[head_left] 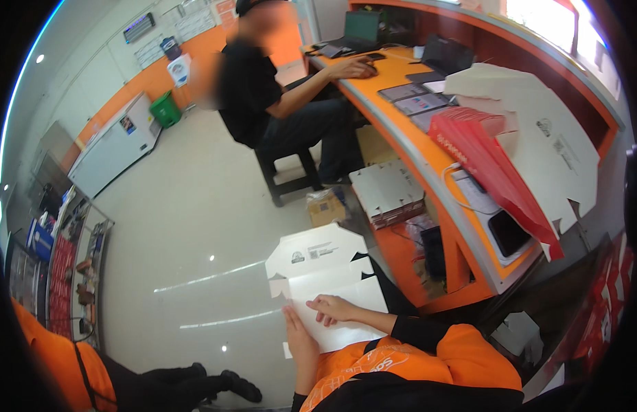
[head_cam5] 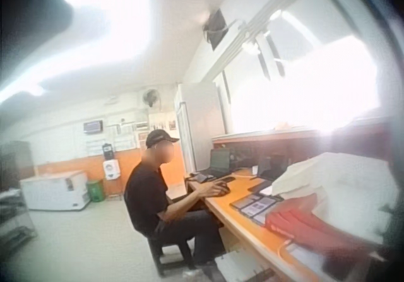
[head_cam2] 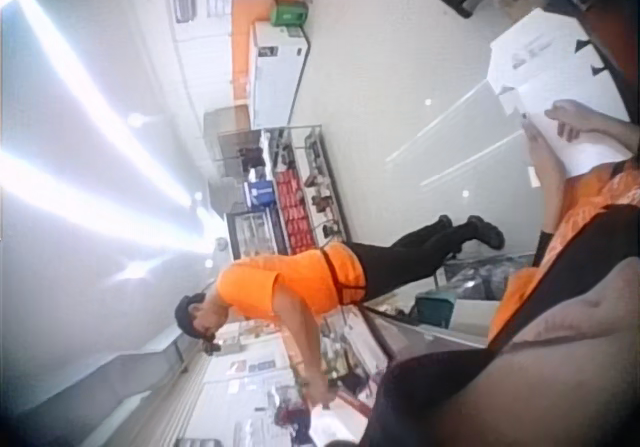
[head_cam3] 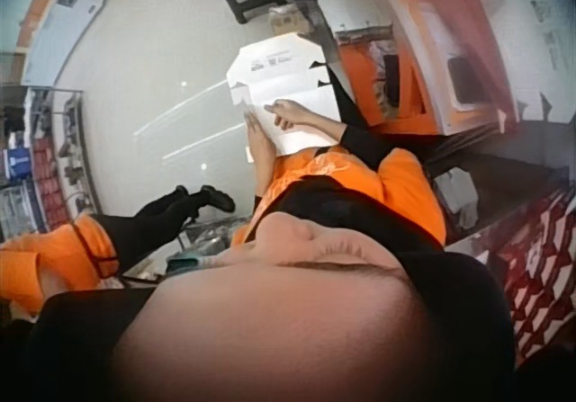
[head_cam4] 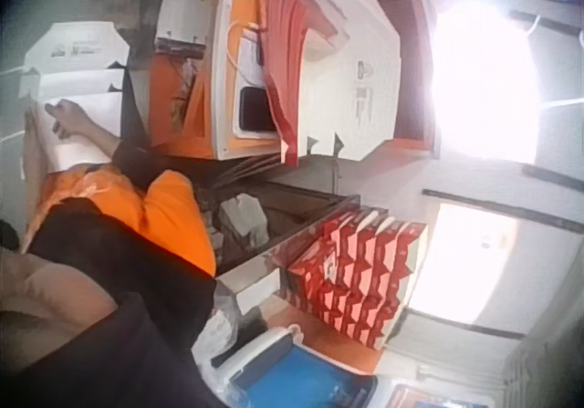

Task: The person folds flat cardboard pieces into small red and white boxes by hand. They repeatedly pick up a flat piece, fold the sides, and place the finished box onto a stack on the counter. A coworker sits at a computer in the background.

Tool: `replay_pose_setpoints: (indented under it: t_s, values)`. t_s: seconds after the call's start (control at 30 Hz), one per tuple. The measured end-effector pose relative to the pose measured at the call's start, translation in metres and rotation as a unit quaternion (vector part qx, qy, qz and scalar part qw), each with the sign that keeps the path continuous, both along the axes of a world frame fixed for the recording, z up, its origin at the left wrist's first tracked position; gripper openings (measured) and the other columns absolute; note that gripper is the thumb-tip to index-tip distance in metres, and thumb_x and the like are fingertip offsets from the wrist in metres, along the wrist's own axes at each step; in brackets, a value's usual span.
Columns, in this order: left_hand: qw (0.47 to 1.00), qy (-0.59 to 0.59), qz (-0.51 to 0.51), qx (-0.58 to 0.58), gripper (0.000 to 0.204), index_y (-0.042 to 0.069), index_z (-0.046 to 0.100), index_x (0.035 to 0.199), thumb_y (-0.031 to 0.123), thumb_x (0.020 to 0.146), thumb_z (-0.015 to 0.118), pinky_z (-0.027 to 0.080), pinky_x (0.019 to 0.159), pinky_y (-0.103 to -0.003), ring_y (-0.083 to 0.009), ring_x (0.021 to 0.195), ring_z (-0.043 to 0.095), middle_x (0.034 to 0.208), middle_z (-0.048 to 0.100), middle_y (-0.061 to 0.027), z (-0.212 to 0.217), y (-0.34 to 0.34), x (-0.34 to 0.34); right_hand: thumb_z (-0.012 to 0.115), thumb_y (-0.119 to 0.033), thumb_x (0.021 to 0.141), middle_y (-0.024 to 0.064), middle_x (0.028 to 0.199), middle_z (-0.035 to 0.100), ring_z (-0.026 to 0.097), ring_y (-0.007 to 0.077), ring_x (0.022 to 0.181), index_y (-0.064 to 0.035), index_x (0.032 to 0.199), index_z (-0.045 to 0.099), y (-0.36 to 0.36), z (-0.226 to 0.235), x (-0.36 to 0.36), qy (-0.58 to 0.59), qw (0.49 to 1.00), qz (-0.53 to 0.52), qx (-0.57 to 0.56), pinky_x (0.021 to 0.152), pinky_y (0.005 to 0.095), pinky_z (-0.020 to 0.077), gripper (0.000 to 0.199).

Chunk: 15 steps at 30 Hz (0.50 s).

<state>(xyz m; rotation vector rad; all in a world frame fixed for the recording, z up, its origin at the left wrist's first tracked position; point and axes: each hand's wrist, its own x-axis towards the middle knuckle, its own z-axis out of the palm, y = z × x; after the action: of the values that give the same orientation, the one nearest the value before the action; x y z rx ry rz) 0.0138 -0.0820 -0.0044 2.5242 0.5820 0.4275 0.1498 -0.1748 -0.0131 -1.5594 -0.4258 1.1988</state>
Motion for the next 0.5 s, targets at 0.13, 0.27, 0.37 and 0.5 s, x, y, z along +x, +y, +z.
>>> replay_pose_setpoints:
  t_s: [0.13,0.27,0.37,0.5]
  values:
    - [0.998,0.045,0.019,0.046,0.073,-0.003,0.018,0.142,0.001,0.077,0.051,0.025,0.104,-0.056,-0.0443,0.131,0.027,0.146,0.016,-0.0289,0.020,-0.014,0.003,0.052,-0.053,0.088,0.0130,0.080,0.065,0.063,0.0174,0.056,0.0002,0.105,0.052,0.015,0.005,-0.006,0.016,0.999,-0.009,0.027,0.046,0.0251,0.0479,0.056]
    - [0.998,0.027,0.030,0.051,0.076,-0.003,0.020,0.141,0.004,0.074,0.055,0.024,0.104,-0.057,-0.0459,0.131,0.025,0.144,0.018,-0.0308,0.026,-0.016,0.001,0.055,-0.047,0.088,0.0130,0.080,0.066,0.064,0.0170,0.055,-0.0003,0.105,0.053,0.024,0.003,-0.008,0.025,0.999,-0.005,0.038,0.044,0.0248,0.0474,0.050]
    - [0.997,0.052,0.024,0.061,0.075,-0.004,0.023,0.140,0.004,0.073,0.056,0.023,0.105,-0.056,-0.0460,0.131,0.024,0.143,0.019,-0.0310,0.029,-0.015,-0.001,0.057,-0.046,0.087,0.0125,0.080,0.066,0.064,0.0173,0.054,-0.0001,0.105,0.053,0.025,0.011,-0.007,0.021,1.000,-0.008,0.009,0.044,0.0251,0.0474,0.050]
    - [0.988,0.114,-0.043,0.094,0.073,-0.004,0.025,0.139,0.004,0.073,0.055,0.023,0.106,-0.053,-0.0451,0.131,0.025,0.142,0.019,-0.0320,0.045,-0.016,0.002,0.056,-0.044,0.087,0.0127,0.076,0.065,0.062,0.0163,0.053,0.0009,0.099,0.056,0.028,0.010,-0.008,-0.059,0.998,-0.016,0.012,0.045,0.0251,0.0485,0.047]
